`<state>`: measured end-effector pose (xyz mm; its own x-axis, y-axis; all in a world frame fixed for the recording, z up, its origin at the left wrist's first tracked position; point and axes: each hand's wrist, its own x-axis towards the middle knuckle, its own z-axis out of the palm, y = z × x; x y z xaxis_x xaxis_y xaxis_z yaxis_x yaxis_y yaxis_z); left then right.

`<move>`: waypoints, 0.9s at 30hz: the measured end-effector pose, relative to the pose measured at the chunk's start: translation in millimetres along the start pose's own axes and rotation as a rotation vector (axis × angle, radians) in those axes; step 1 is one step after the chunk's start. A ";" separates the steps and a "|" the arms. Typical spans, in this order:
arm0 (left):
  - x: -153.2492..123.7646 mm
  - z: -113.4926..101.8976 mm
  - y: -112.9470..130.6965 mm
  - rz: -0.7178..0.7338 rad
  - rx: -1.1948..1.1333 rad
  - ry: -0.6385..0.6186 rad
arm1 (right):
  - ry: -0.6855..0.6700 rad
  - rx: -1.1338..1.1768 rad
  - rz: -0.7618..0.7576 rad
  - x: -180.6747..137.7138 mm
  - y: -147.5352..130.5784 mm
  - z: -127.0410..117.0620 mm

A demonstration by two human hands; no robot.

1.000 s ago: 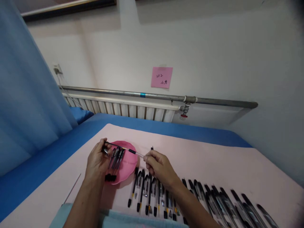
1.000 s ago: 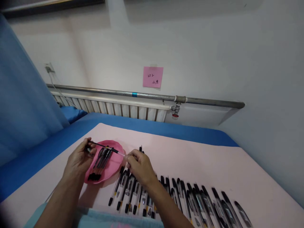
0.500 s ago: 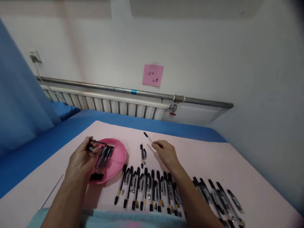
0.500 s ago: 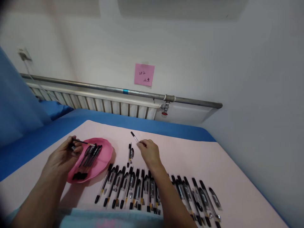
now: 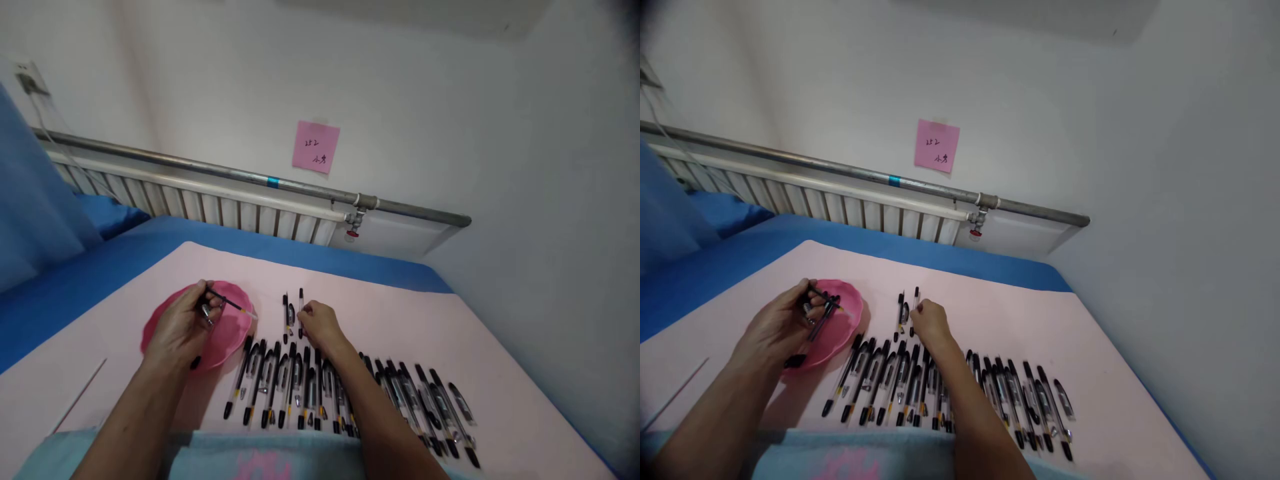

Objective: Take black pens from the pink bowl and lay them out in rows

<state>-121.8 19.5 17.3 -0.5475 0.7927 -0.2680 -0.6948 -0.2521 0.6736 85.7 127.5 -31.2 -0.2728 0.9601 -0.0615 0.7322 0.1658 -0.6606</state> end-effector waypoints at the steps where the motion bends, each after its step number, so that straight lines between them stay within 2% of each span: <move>1: 0.1 -0.3 -1.8 0.006 0.024 -0.016 | 0.000 0.005 0.000 -1.0 -1.6 -1.4; 6: -6.7 4.2 -12.0 -0.007 0.202 -0.094 | -0.047 0.110 -0.061 -15.2 -22.2 -12.0; 8: -11.7 7.9 -16.2 -0.013 0.254 -0.138 | -0.234 0.276 -0.095 -25.6 -35.1 -15.8; 11: -17.3 12.0 -21.2 0.008 0.317 -0.186 | -0.637 0.627 -0.104 -41.7 -52.3 -17.8; 13: -18.4 12.6 -22.5 0.025 0.347 -0.193 | -0.742 0.758 -0.057 -49.4 -59.7 -16.5; 16: -14.7 9.8 -20.1 0.052 0.352 -0.184 | -0.737 0.781 0.026 -54.3 -64.2 -13.6; 20: -4.3 1.8 -9.5 0.096 0.244 -0.150 | -0.701 0.693 -0.006 -50.0 -61.9 -18.0; 22: -0.6 -1.5 -4.5 0.113 0.181 -0.134 | -0.569 0.631 -0.004 -43.4 -56.9 -24.6; 25: 0.4 -3.2 -2.3 0.115 0.157 -0.119 | -0.281 0.455 0.078 -29.3 -42.6 -33.8; 27: -0.8 -2.6 -4.2 0.086 0.191 -0.123 | -0.185 0.358 0.142 -19.6 -29.4 -35.2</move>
<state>-119.6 18.5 12.8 -0.5316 0.8376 -0.1261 -0.5409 -0.2211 0.8115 91.5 111.7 15.7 -0.3157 0.9059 -0.2822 0.5163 -0.0855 -0.8521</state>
